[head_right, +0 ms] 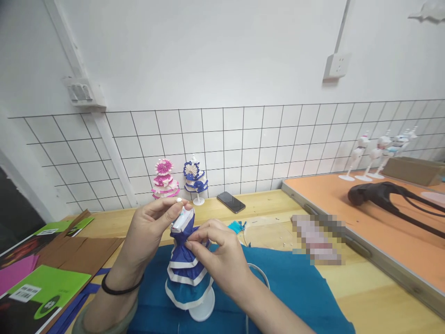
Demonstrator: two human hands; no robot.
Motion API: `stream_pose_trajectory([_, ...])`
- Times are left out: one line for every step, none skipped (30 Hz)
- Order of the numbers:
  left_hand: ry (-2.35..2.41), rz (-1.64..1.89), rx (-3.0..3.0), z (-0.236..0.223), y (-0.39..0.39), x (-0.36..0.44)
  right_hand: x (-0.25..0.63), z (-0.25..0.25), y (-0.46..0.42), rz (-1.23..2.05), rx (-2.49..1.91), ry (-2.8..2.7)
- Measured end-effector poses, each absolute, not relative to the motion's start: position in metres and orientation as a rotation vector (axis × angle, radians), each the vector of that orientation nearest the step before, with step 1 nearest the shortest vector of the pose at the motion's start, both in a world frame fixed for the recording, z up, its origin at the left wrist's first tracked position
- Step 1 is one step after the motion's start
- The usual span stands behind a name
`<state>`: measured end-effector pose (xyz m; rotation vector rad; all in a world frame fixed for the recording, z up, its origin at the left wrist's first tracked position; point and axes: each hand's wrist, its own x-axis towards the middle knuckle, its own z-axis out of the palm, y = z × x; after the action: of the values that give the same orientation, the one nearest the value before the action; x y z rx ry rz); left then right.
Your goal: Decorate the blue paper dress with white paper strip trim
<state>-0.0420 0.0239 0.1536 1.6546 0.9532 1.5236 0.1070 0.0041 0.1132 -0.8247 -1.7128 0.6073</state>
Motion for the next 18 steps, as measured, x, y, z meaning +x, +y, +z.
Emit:
stream_pose_trajectory([0.957,1.521,1.655,0.1537,0.0241,-0.0419,0.1070,0.1132,0.0044,0.609,-0.826,-1.710])
stream_pose_trajectory([0.959,1.519,1.656,0.1537,0.0243,-0.0418,0.1071,0.1134,0.0046,0.609,-0.828,-1.709])
stream_pose_trajectory([0.958,1.516,1.656,0.1537,0.0245,-0.0416,0.1072,0.1137,0.0046,0.608,-0.829,-1.708])
stream_pose_trajectory([0.956,1.512,1.656,0.1537,0.0247,-0.0414,0.1074,0.1141,0.0045,0.608,-0.830,-1.707])
stream_pose_trajectory([0.953,1.510,1.655,0.1537,0.0248,-0.0411,0.1075,0.1144,0.0043,0.608,-0.830,-1.706])
stream_pose_trajectory([0.949,1.510,1.654,0.1537,0.0247,-0.0409,0.1077,0.1147,0.0041,0.608,-0.830,-1.708])
stream_pose_trajectory([0.945,1.511,1.653,0.1536,0.0246,-0.0407,0.1079,0.1149,0.0038,0.608,-0.830,-1.710])
stream_pose_trajectory([0.943,1.515,1.652,0.1536,0.0244,-0.0406,0.1080,0.1150,0.0035,0.609,-0.831,-1.714])
stream_pose_trajectory([0.940,1.517,1.653,0.1535,0.0242,-0.0405,0.1080,0.1150,0.0034,0.611,-0.832,-1.717])
stream_pose_trajectory([0.939,1.518,1.654,0.1535,0.0239,-0.0405,0.1080,0.1150,0.0034,0.612,-0.833,-1.721])
stream_pose_trajectory([0.938,1.516,1.657,0.1534,0.0237,-0.0405,0.1080,0.1149,0.0035,0.613,-0.833,-1.722])
stream_pose_trajectory([0.938,1.511,1.661,0.1532,0.0236,-0.0406,0.1079,0.1147,0.0038,0.615,-0.833,-1.722])
stream_pose_trajectory([0.937,1.505,1.666,0.1531,0.0235,-0.0407,0.1078,0.1146,0.0041,0.617,-0.835,-1.721])
stream_pose_trajectory([0.936,1.502,1.670,0.1530,0.0235,-0.0409,0.1077,0.1145,0.0044,0.617,-0.835,-1.720])
stream_pose_trajectory([0.933,1.500,1.673,0.1529,0.0236,-0.0411,0.1076,0.1143,0.0047,0.619,-0.835,-1.720])
stream_pose_trajectory([0.929,1.499,1.674,0.1528,0.0237,-0.0412,0.1075,0.1142,0.0049,0.622,-0.835,-1.720])
stream_pose_trajectory([0.923,1.500,1.675,0.1527,0.0238,-0.0413,0.1076,0.1140,0.0050,0.625,-0.836,-1.720])
stream_pose_trajectory([0.917,1.501,1.676,0.1526,0.0239,-0.0413,0.1077,0.1138,0.0051,0.626,-0.838,-1.719])
